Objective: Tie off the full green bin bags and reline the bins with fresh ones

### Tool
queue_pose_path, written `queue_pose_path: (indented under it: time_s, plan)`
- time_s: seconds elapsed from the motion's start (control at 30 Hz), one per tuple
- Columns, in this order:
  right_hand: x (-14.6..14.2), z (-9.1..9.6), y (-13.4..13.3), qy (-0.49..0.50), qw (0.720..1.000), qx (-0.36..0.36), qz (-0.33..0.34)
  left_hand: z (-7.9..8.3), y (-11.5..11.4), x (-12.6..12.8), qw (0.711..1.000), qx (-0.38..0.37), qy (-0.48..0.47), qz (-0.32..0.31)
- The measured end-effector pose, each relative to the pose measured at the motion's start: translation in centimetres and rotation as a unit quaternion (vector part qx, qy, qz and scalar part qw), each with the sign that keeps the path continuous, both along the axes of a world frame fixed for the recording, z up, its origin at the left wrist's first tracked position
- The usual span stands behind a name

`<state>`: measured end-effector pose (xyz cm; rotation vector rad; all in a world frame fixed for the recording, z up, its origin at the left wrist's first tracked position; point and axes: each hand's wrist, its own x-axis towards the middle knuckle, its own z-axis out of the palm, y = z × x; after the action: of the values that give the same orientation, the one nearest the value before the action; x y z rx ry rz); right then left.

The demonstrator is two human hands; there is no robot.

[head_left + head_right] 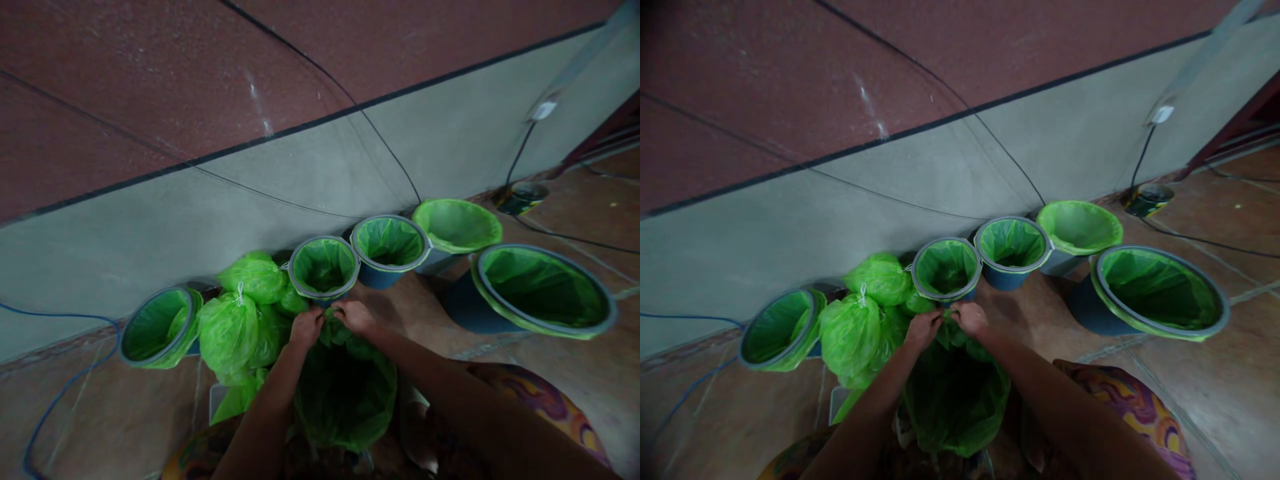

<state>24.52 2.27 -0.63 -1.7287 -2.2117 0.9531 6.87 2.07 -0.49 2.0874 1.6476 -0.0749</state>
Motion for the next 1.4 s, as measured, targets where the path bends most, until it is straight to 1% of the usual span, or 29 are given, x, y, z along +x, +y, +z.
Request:
queue_pose_path:
  time_s: [0.07,0.17,0.27,0.33,0.43,0.5,0.6,0.73,0.8,0.83,0.9,0.97,1.0,1.03,1.07,1.1,1.13,1.17,1.23,1.33,1.4]
  plan:
    - [-0.1,-0.7,0.0,-0.011,1.000,-0.016,0.006,-0.5,-0.3,-0.2,1.000,-0.005,0.021,0.002]
    - [0.0,-1.8,-0.4,-0.050,0.998,-0.037,-0.005,-1.0,-0.7,-0.4,0.999,-0.007,0.045,0.009]
    - [0.6,-2.1,-0.9,-0.098,0.994,-0.043,-0.014,-1.0,-0.9,-0.8,0.998,0.003,0.060,0.023]
    - [1.3,-1.7,-1.0,-0.110,0.993,-0.041,-0.015,-0.9,-1.3,-1.5,0.995,0.016,0.077,0.066]
    - [2.7,-0.7,-0.8,-0.096,0.994,-0.050,-0.020,-0.8,-2.5,-3.1,0.979,0.037,0.105,0.169]
    - [3.6,-0.2,-0.7,-0.080,0.994,-0.066,-0.023,-0.9,-3.9,-4.1,0.964,0.038,0.110,0.238]
    - [4.3,-0.1,-0.9,-0.058,0.996,-0.065,-0.020,-1.5,-7.2,-4.4,0.943,0.027,0.095,0.319]
    - [3.8,-0.4,-1.4,-0.039,0.998,-0.041,-0.011,-2.6,-12.3,-3.6,0.928,0.004,0.027,0.370]
    - [3.4,-0.3,-1.6,-0.026,0.999,-0.028,0.000,-2.3,-13.6,-3.2,0.922,0.026,0.012,0.386]
    - [3.2,-0.2,-1.7,-0.021,1.000,-0.022,0.004,-1.9,-13.7,-3.1,0.919,0.052,0.013,0.391]
    - [3.0,0.0,-1.8,-0.023,1.000,-0.013,0.006,-0.6,-12.5,-3.0,0.917,0.112,0.018,0.382]
    - [3.0,0.1,-1.9,-0.027,1.000,-0.002,0.002,0.8,-9.7,-2.8,0.932,0.147,0.005,0.330]
    - [3.0,0.1,-2.0,-0.027,1.000,0.005,-0.001,1.3,-8.0,-2.7,0.943,0.148,-0.004,0.299]
    - [3.1,0.1,-2.0,-0.025,1.000,0.011,-0.005,1.7,-6.3,-2.6,0.954,0.131,-0.010,0.271]
    - [3.1,0.1,-2.0,-0.024,1.000,0.016,-0.009,1.8,-4.8,-2.4,0.966,0.096,-0.013,0.240]
    - [3.2,0.0,-2.0,-0.022,1.000,0.019,-0.009,1.8,-3.5,-2.3,0.976,0.056,-0.012,0.209]
    - [3.3,-0.1,-2.0,-0.020,1.000,0.018,-0.006,1.6,-2.5,-2.2,0.982,0.033,-0.015,0.188]
    - [3.3,-0.2,-2.0,-0.020,1.000,0.016,-0.002,1.4,-1.9,-2.2,0.986,0.013,-0.018,0.168]
    - [3.5,-0.6,-2.0,-0.025,1.000,0.010,0.008,0.7,-1.5,-2.4,0.990,-0.002,-0.027,0.139]
    - [3.7,-1.3,-2.3,-0.046,0.998,0.017,0.039,-0.2,-2.3,-2.9,0.993,-0.007,-0.033,0.113]
    - [3.7,-1.9,-2.7,-0.060,0.996,0.024,0.066,-0.5,-2.9,-3.2,0.994,-0.008,-0.009,0.105]
